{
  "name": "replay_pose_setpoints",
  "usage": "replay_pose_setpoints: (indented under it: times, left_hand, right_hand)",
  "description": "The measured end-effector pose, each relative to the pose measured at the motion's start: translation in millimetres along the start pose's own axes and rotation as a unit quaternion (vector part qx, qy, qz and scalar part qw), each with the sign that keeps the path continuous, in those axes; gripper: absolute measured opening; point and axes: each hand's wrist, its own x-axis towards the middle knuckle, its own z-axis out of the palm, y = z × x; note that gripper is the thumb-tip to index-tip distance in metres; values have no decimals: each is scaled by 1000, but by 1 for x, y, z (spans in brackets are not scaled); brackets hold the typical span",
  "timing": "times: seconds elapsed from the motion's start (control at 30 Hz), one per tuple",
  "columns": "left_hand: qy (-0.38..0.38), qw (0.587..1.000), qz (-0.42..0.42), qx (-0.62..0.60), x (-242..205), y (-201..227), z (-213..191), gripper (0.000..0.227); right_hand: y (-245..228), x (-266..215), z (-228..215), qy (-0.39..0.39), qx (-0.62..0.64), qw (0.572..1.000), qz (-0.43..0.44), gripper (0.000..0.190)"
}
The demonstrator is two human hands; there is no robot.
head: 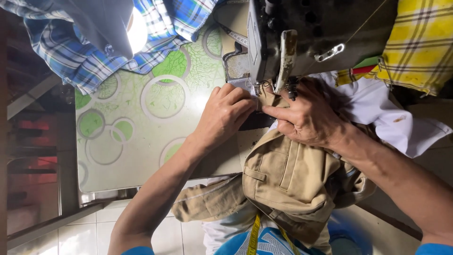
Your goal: Using thread snips to carefully remove stitches from the seams of a pair of tan trousers at a sewing workstation.
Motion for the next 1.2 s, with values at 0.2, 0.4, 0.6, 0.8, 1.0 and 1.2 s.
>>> replay_pose_setpoints:
  times: [0.2,0.4,0.6,0.8,1.0,1.2]
  left_hand:
    - [0,997,47,58,-1,-10,18,2]
    - [14,997,40,66,2,-11,20,13]
    - [19,998,36,54,3,-10,18,16]
    - [27,998,35,41,3,-12,22,17]
    - [34,998,42,42,4,-13,24,19]
    - [20,998,46,49,4,-10,17,21]
  right_hand:
    - [-8,15,-12,4,-19,1000,-2,38]
    - [-2,6,1,4,-10,1000,5,41]
    - [3,-3,8,4,-14,1000,4,41]
    - [-2,5,-1,-2,-14,1000,9,43]
    - [4,-8,12,-12,-19,1000,13,42]
    - [6,-16,20,-22,-11,1000,19,43]
